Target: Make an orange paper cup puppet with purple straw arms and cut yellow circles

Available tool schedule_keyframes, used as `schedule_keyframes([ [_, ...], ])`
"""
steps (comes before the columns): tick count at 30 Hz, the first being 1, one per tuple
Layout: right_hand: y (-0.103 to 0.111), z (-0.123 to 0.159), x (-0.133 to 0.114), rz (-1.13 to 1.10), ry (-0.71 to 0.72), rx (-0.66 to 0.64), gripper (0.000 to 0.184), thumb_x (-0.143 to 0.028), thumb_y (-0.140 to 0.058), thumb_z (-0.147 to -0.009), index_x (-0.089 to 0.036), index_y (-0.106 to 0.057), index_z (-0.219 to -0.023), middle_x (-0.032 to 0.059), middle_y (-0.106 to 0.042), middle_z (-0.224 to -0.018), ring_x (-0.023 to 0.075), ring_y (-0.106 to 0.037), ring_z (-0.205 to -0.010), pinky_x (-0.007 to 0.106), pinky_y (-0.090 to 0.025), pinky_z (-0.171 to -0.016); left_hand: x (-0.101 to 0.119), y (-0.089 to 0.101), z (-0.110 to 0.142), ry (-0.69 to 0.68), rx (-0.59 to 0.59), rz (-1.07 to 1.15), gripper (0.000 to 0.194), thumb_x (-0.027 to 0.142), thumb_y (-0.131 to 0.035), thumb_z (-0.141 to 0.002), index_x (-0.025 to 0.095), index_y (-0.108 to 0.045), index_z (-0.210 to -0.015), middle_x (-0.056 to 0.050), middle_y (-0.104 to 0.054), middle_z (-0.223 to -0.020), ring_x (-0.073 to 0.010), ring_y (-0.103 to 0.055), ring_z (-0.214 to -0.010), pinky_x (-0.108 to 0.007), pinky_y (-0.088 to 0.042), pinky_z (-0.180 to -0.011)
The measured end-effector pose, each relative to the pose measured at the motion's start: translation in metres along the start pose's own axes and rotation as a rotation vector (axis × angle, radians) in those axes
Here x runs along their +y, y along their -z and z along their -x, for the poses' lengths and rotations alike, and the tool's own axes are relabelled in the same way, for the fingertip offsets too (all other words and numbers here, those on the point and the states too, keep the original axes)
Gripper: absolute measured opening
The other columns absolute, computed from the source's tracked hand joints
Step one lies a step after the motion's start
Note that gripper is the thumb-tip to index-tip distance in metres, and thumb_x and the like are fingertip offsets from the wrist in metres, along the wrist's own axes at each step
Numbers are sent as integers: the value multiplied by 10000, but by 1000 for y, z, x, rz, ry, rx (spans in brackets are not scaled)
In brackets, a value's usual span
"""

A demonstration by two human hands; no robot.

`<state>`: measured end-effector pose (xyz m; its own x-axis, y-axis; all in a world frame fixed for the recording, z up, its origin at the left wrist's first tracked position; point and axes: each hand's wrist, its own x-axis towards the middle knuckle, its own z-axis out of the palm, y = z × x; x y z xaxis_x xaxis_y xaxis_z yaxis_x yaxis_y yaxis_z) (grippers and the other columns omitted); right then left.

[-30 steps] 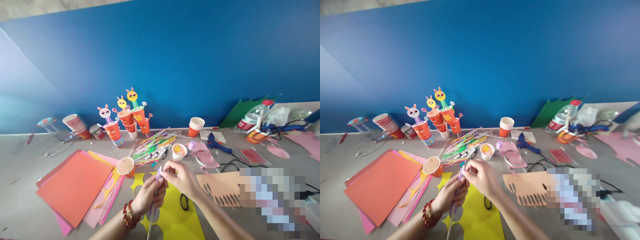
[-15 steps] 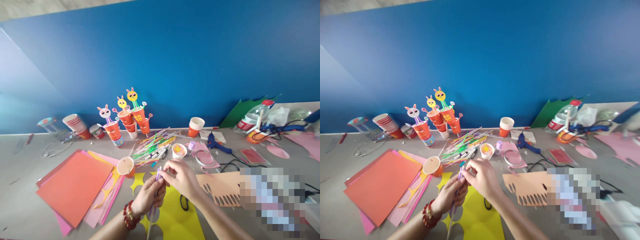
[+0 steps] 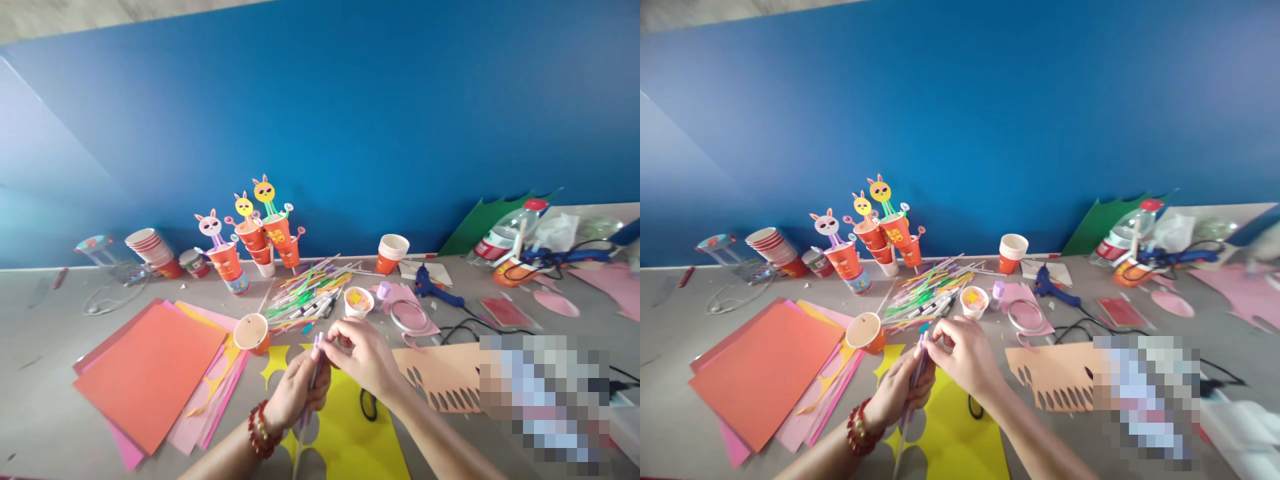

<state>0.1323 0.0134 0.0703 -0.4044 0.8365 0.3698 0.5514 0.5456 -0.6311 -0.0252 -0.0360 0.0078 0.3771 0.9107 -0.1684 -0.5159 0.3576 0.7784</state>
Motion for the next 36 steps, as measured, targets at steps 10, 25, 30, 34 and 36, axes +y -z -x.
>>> schedule_keyframes([
  [10, 1, 0, -5, -32, 66, 24, 168, -281, -670, -874, -210, -600, -739, -26, -570, -647, 148, -543, -648, 280, -389, -681, 1, 1, -3, 80, 102, 16, 561, 671, -489, -867, 175, -451, -609, 92, -318, -479, -20, -162, -355, -175, -149, -335],
  [25, 1, 0, -5, -56, 144, 10, 122, -286, -653, -889, -213, -675, -794, -6, -584, -632, 169, -542, -660, 307, -418, -715, 4, 3, -3, 123, 102, 43, 535, 611, -541, -848, 182, -429, -550, 91, -301, -437, -22, -159, -337, -197, -134, -349],
  [30, -1, 1, 1, -150, 79, -39, 69, -276, -672, -874, -233, -694, -826, -21, -586, -637, 161, -560, -643, 316, -460, -774, 6, 6, -2, 125, 51, 69, 492, 572, -545, -875, 115, -599, -700, 83, -345, -497, -19, -170, -353, -184, -151, -349],
  [34, -3, 2, 6, -202, 43, -53, 91, -293, -663, -882, -236, -697, -819, -7, -629, -662, 171, -575, -663, 326, -486, -788, 6, 7, 0, 126, -27, 77, 581, 661, -488, -873, 108, -621, -755, 91, -316, -488, -26, -148, -350, -181, -139, -331],
  [36, -4, 2, 8, -222, 24, -55, 94, -295, -668, -877, -234, -699, -813, -1, -644, -676, 173, -577, -666, 325, -495, -782, 5, 6, 1, 75, -42, 35, 532, 641, -555, -853, 114, -620, -804, 98, -310, -504, -25, -142, -363, -172, -145, -335],
])
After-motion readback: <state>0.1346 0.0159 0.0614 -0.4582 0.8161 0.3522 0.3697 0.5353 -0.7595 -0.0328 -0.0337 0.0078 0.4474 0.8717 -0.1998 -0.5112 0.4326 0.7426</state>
